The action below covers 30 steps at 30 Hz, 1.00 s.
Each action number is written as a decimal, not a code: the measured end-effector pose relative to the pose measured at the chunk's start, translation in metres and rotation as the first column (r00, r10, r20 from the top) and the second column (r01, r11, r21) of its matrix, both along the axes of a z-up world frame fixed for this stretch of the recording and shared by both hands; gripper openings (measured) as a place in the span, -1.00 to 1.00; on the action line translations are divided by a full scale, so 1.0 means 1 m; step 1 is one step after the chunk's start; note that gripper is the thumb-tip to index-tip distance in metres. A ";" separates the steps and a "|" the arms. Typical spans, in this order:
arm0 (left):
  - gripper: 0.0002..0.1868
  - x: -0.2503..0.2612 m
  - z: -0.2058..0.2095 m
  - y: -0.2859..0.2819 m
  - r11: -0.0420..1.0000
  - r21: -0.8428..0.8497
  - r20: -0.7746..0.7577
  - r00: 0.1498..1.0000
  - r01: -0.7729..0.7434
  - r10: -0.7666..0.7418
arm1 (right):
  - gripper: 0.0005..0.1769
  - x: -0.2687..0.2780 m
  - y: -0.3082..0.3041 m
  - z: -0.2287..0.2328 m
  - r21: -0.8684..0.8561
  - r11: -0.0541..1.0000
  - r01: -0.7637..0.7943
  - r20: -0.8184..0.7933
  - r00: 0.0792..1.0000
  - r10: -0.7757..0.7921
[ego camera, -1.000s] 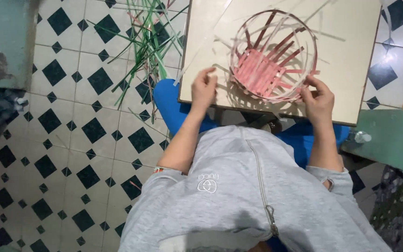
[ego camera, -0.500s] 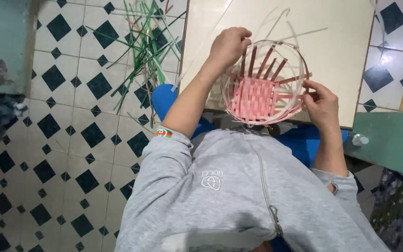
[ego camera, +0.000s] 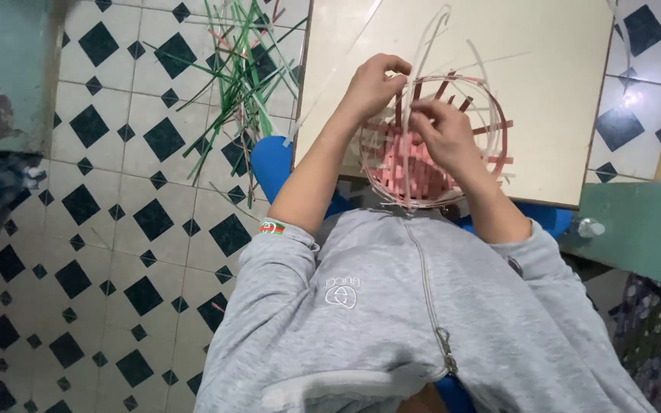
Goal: Weaving pink and brown plastic strips into a circular basket frame to form the walls.
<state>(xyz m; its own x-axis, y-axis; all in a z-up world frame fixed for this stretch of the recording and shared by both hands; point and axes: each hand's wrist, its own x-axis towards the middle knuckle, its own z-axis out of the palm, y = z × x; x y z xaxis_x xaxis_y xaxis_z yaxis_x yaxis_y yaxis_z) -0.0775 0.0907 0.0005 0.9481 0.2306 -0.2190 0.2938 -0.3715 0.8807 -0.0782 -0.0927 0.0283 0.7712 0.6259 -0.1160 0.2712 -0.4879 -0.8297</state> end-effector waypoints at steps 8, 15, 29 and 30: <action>-0.74 -0.023 -0.024 0.000 0.943 0.279 0.452 0.891 -0.179 0.036 | -0.60 -0.008 0.000 0.013 0.184 0.968 0.172 -0.490 0.869 -0.062; -0.81 -0.071 -0.031 0.004 0.935 -0.113 0.254 0.900 -0.336 0.354 | -0.58 -0.009 0.022 0.044 -0.389 0.920 -0.054 -0.119 0.993 0.008; -0.77 -0.081 -0.057 -0.031 0.837 -0.325 0.226 0.823 -0.440 0.521 | -0.82 0.034 0.036 -0.108 -0.458 0.889 0.014 0.832 0.359 0.423; -0.77 -0.082 -0.057 -0.032 0.830 -0.335 0.240 0.812 -0.445 0.532 | -0.83 0.035 0.036 -0.109 -0.481 0.876 0.020 0.820 0.362 0.443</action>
